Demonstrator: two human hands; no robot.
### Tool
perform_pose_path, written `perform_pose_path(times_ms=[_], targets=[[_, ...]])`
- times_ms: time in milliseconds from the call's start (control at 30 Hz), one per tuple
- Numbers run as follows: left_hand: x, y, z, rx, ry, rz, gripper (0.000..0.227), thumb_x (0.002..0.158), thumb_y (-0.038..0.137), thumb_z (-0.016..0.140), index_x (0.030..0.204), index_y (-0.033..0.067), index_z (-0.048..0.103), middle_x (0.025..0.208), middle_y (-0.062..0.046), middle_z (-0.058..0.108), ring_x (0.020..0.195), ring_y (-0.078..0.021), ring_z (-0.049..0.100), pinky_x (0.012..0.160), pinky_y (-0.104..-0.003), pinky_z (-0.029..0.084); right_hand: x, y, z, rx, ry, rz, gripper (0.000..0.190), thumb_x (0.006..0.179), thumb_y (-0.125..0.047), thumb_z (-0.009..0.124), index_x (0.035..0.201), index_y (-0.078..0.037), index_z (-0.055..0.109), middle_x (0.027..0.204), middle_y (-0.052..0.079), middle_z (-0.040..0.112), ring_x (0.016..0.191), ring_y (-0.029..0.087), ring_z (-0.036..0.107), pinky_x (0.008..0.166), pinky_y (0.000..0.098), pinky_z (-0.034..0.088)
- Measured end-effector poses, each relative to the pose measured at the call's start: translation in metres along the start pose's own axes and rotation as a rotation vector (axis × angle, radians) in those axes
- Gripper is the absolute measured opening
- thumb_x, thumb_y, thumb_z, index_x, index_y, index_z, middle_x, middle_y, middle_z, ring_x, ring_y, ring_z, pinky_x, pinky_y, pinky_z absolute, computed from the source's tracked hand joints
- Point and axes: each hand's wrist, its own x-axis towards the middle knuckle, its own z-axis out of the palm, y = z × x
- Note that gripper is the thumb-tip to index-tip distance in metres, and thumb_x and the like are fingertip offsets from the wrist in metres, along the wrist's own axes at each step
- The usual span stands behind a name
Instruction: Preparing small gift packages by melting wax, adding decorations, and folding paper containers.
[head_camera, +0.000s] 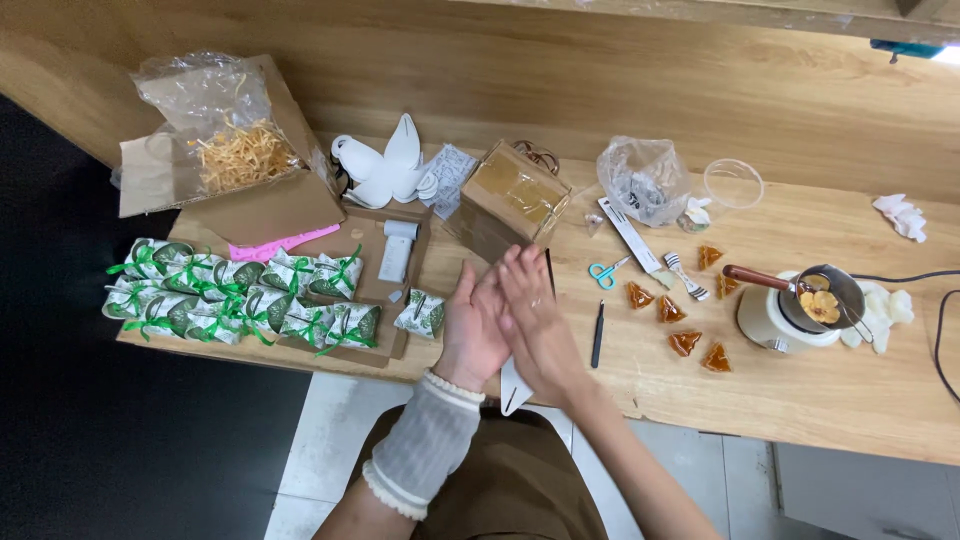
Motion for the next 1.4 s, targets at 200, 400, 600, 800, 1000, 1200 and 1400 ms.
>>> perform_pose_path(times_ms=[200, 400, 600, 800, 1000, 1200, 1400], targets=[[-0.003, -0.035, -0.028, 0.133, -0.136, 0.002, 0.088, 0.1, 0.072, 0.021, 0.162, 0.0095, 0.028, 0.168, -0.013, 0.031, 0.154, -0.0277, 0.031, 0.125, -0.044, 0.02, -0.002, -0.019, 0.007, 0.266, -0.04, 0.004, 0.057, 0.104, -0.019, 0.039, 0.156, 0.003, 0.038, 0.166, 0.023, 0.034, 0.159, 0.041, 0.022, 0.13, 0.0519, 0.009], [0.005, 0.01, 0.004, -0.085, 0.203, 0.0, 0.089, 0.097, 0.073, 0.02, 0.161, 0.0104, 0.027, 0.166, -0.013, 0.034, 0.152, -0.0289, 0.03, 0.124, -0.047, 0.021, -0.014, 0.005, 0.016, -0.016, -0.042, 0.058, 0.05, 0.105, -0.021, 0.045, 0.15, 0.0, 0.045, 0.159, 0.025, 0.041, 0.152, 0.041, 0.031, 0.125, 0.0517, 0.018], [0.02, -0.013, -0.043, 0.293, 0.265, 0.122, 0.084, 0.101, 0.068, 0.02, 0.157, 0.007, 0.033, 0.165, -0.013, 0.037, 0.153, -0.0247, 0.031, 0.121, -0.041, 0.022, -0.066, 0.041, 0.048, 0.292, 0.11, 0.588, 0.032, 0.104, -0.022, 0.058, 0.126, -0.001, 0.067, 0.091, 0.012, 0.059, 0.083, 0.023, 0.052, 0.072, 0.0366, 0.043], [0.017, -0.002, -0.061, 1.791, -0.103, 0.148, 0.043, 0.096, 0.02, 0.063, 0.135, 0.004, 0.055, 0.151, -0.014, 0.052, 0.142, -0.0275, 0.048, 0.118, -0.041, 0.038, -0.114, 0.105, -0.007, 0.951, 0.37, 0.917, 0.022, 0.106, -0.022, 0.058, 0.099, -0.004, 0.067, 0.067, -0.007, 0.038, 0.057, 0.005, 0.029, 0.051, 0.0242, 0.025], [0.032, -0.027, -0.091, 2.363, -0.734, 0.307, 0.053, 0.079, -0.002, 0.067, 0.13, 0.0089, 0.059, 0.15, -0.014, 0.047, 0.14, -0.0341, 0.046, 0.118, -0.046, 0.037, -0.157, 0.122, -0.006, 0.901, 0.361, 1.077, 0.026, 0.105, -0.023, 0.053, 0.092, -0.005, 0.066, 0.065, -0.006, 0.038, 0.055, 0.006, 0.028, 0.049, 0.025, 0.025], [0.059, -0.041, -0.102, 2.407, -0.686, 0.027, 0.05, 0.075, 0.008, 0.075, 0.123, 0.0096, 0.06, 0.148, -0.016, 0.042, 0.131, -0.0385, 0.047, 0.106, -0.049, 0.045, -0.171, 0.129, 0.006, 0.9, 0.239, 1.075, 0.023, 0.106, -0.018, 0.052, 0.096, 0.0, 0.063, 0.072, -0.002, 0.05, 0.061, 0.009, 0.043, 0.056, 0.0257, 0.04], [0.073, -0.042, -0.118, 2.353, -0.616, 0.048, 0.039, 0.084, 0.005, 0.071, 0.122, 0.0056, 0.062, 0.126, -0.013, 0.059, 0.119, -0.0335, 0.061, 0.098, -0.043, 0.053, -0.13, 0.1, 0.017, 0.328, 0.084, 0.826, 0.029, 0.097, -0.01, 0.059, 0.124, -0.003, 0.059, 0.081, 0.008, 0.065, 0.067, 0.018, 0.057, 0.058, 0.0328, 0.046]])
